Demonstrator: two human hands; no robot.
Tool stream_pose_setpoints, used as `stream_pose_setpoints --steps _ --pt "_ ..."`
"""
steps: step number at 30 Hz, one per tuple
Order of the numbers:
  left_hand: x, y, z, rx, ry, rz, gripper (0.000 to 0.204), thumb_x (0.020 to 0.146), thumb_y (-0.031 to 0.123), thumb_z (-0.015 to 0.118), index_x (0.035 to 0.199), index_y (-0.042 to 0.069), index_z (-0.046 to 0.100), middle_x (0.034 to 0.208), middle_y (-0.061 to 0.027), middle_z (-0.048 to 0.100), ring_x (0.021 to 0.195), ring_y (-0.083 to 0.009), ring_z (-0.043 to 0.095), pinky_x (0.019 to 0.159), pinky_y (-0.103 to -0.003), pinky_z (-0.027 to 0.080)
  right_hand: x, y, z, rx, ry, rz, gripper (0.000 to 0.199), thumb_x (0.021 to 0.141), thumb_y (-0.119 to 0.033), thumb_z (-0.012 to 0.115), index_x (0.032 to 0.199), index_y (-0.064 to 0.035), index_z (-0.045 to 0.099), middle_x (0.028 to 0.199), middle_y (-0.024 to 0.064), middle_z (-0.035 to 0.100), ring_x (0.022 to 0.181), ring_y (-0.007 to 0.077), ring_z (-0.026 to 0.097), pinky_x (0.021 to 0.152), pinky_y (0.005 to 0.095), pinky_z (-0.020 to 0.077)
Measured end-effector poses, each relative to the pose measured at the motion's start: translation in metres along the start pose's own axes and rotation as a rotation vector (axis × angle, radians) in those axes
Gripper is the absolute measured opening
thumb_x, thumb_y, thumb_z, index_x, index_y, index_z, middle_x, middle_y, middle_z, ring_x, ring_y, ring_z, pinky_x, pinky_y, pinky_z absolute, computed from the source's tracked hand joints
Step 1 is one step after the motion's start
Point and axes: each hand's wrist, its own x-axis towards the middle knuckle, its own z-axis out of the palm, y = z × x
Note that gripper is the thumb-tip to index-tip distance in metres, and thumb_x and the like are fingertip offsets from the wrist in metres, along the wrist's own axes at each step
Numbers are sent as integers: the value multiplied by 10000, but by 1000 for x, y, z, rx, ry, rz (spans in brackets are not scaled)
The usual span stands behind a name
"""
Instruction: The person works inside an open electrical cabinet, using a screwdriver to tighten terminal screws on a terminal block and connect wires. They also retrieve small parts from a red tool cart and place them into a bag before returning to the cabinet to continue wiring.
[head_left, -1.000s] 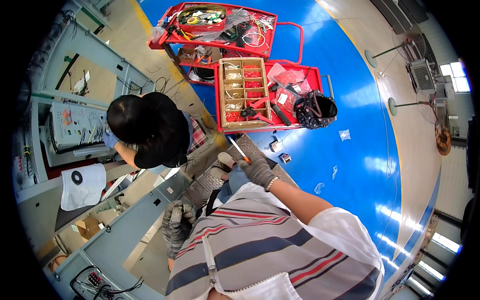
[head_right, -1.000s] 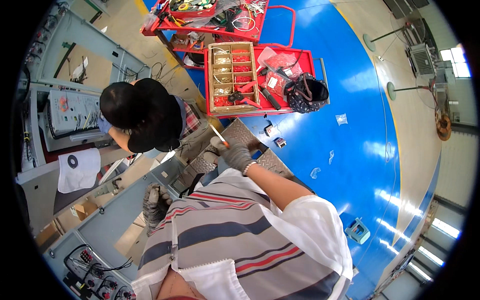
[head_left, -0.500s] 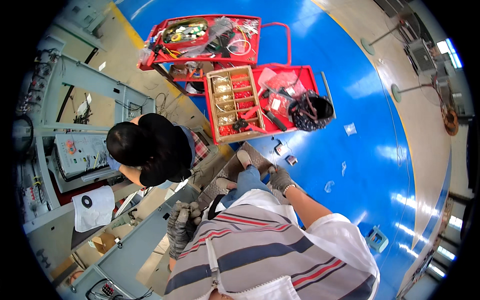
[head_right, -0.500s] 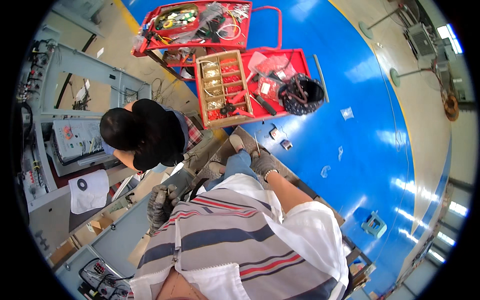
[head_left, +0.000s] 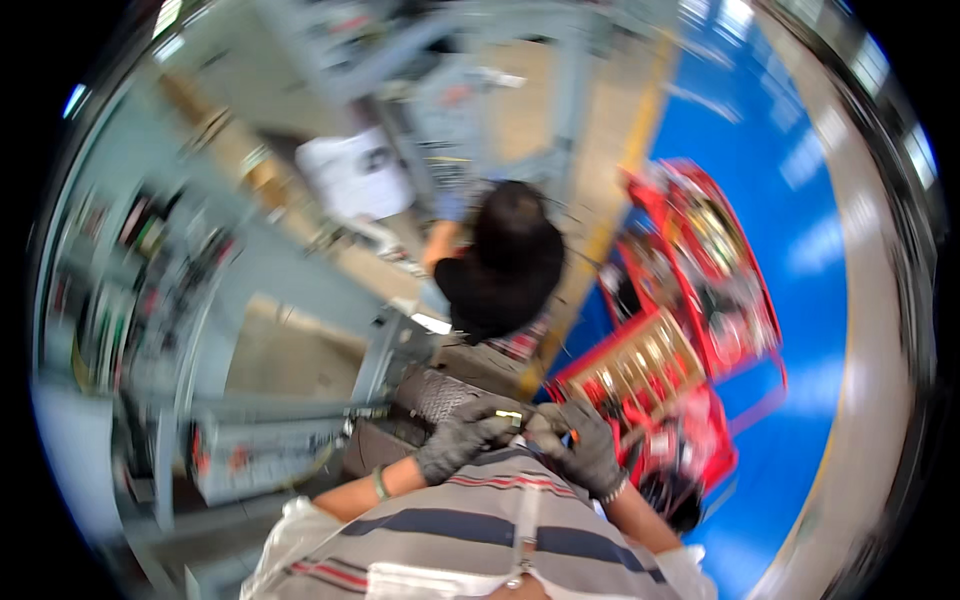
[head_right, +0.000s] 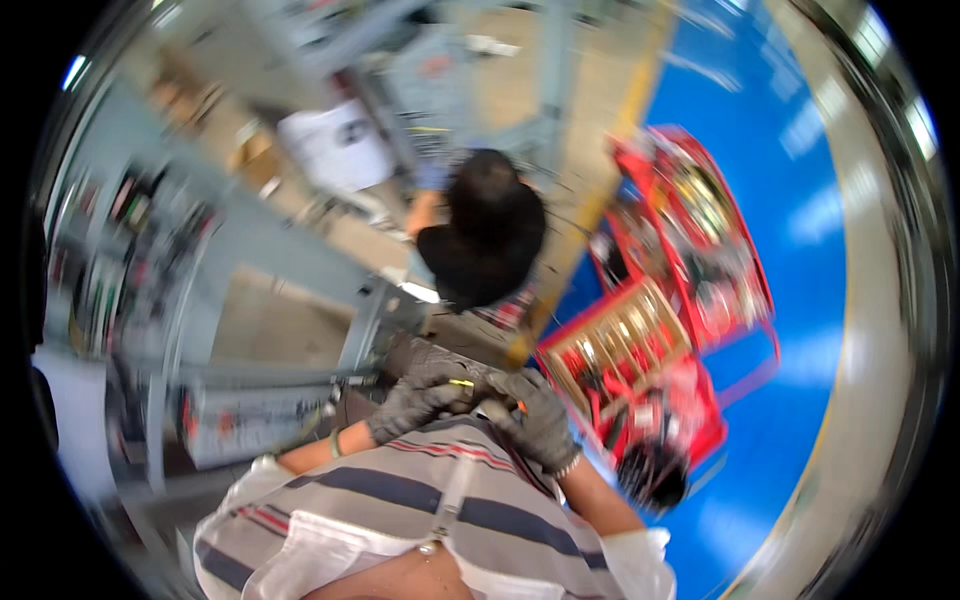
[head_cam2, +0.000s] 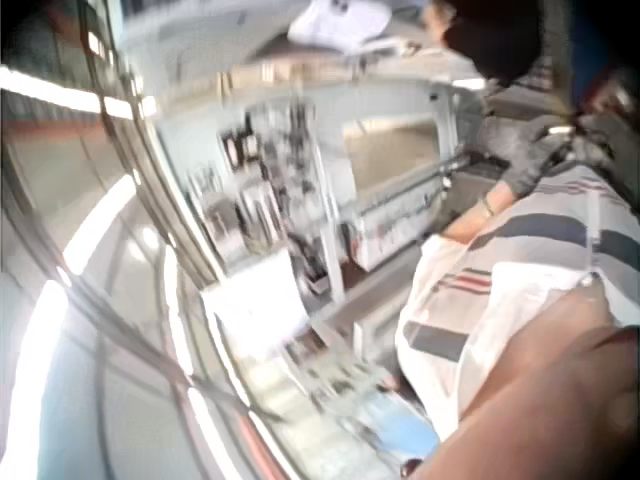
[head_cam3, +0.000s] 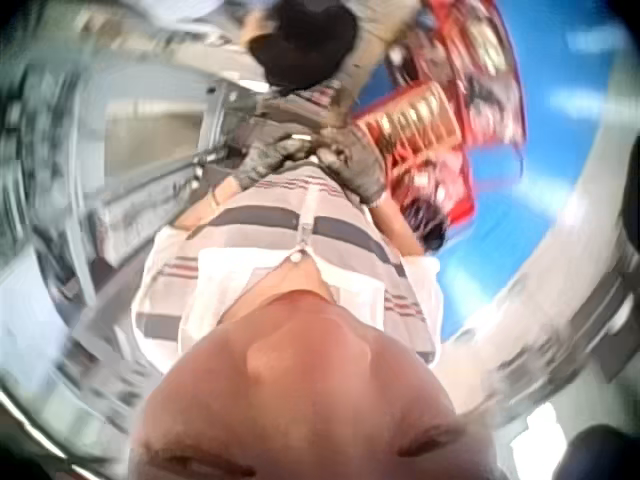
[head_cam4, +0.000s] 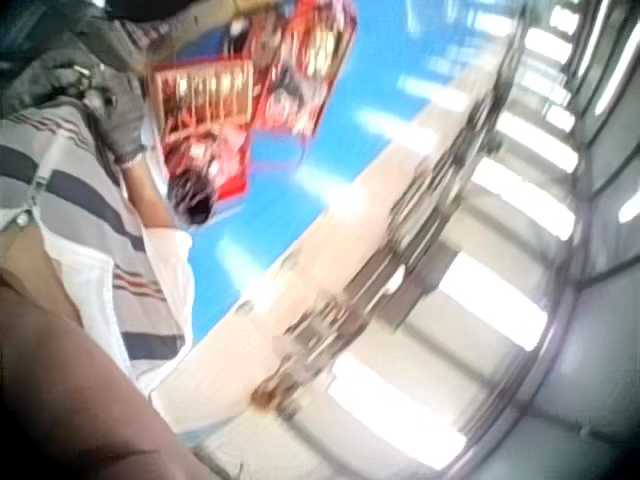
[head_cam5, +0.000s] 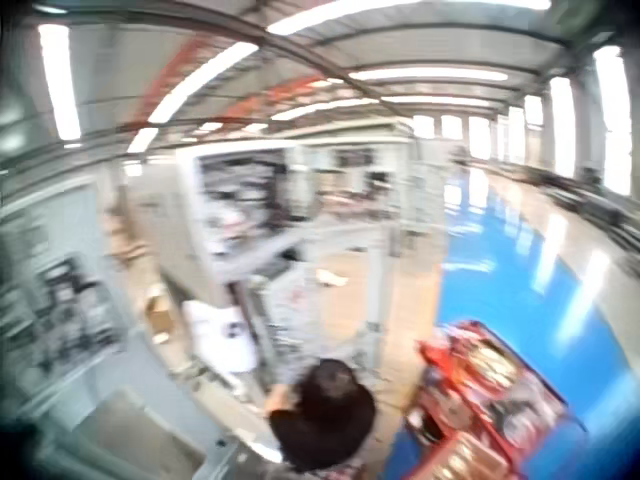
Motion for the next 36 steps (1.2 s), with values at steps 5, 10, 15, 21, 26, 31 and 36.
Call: stream_pose_setpoints --steps 5,10,15,21,26,31,36 --pt "-24 -23 -15 -339 75 235 386 857 112 611 1211 16 493 1044 -84 589 937 -129 560 812 -269 476 46 -11 40 -226 -220 -399 383 681 -264 765 1004 -105 632 878 84 569 768 263 573 683 350 489" --pt "-42 -45 -34 -324 125 315 465 894 194 587 1282 -3 424 1087 -118 603 1086 -190 525 907 -323 438 68 -12 70 -143 -429 -591 380 652 -193 780 994 -108 637 812 71 579 747 250 571 657 337 486" --pt "-64 -41 -56 -178 284 367 425 883 198 602 1232 -15 484 1100 -111 596 1054 -192 549 913 -323 435 98 -20 98 -267 -534 -893 389 642 -191 782 984 -79 637 867 78 620 797 268 586 713 364 485" --pt "-128 -38 -116 269 681 603 421 833 305 644 1169 70 552 1016 -135 624 981 -245 592 862 -343 464 117 -55 142 -135 -510 -765 311 708 -127 715 993 -29 638 837 120 633 724 266 594 718 343 484" --pt "-257 -73 -277 157 1713 515 466 815 386 656 1131 54 569 1018 -100 648 933 -200 607 821 -307 474 133 -63 160 169 -537 -401 319 762 -173 713 1002 16 621 884 101 640 780 165 594 731 284 482" --pt "-409 -53 -368 535 2185 354 398 837 329 625 1156 100 564 1090 -111 621 1009 -271 589 879 -343 458 144 -71 176 171 -585 -246 351 748 -138 721 1038 25 609 926 90 647 811 133 591 763 259 476" --pt "-494 -21 -429 1081 2259 -13 415 836 334 602 1213 169 542 1213 -93 556 1073 -292 541 907 -362 447 155 -48 203 320 -676 -186 399 742 -152 752 1061 37 602 902 77 650 778 125 596 735 247 478"
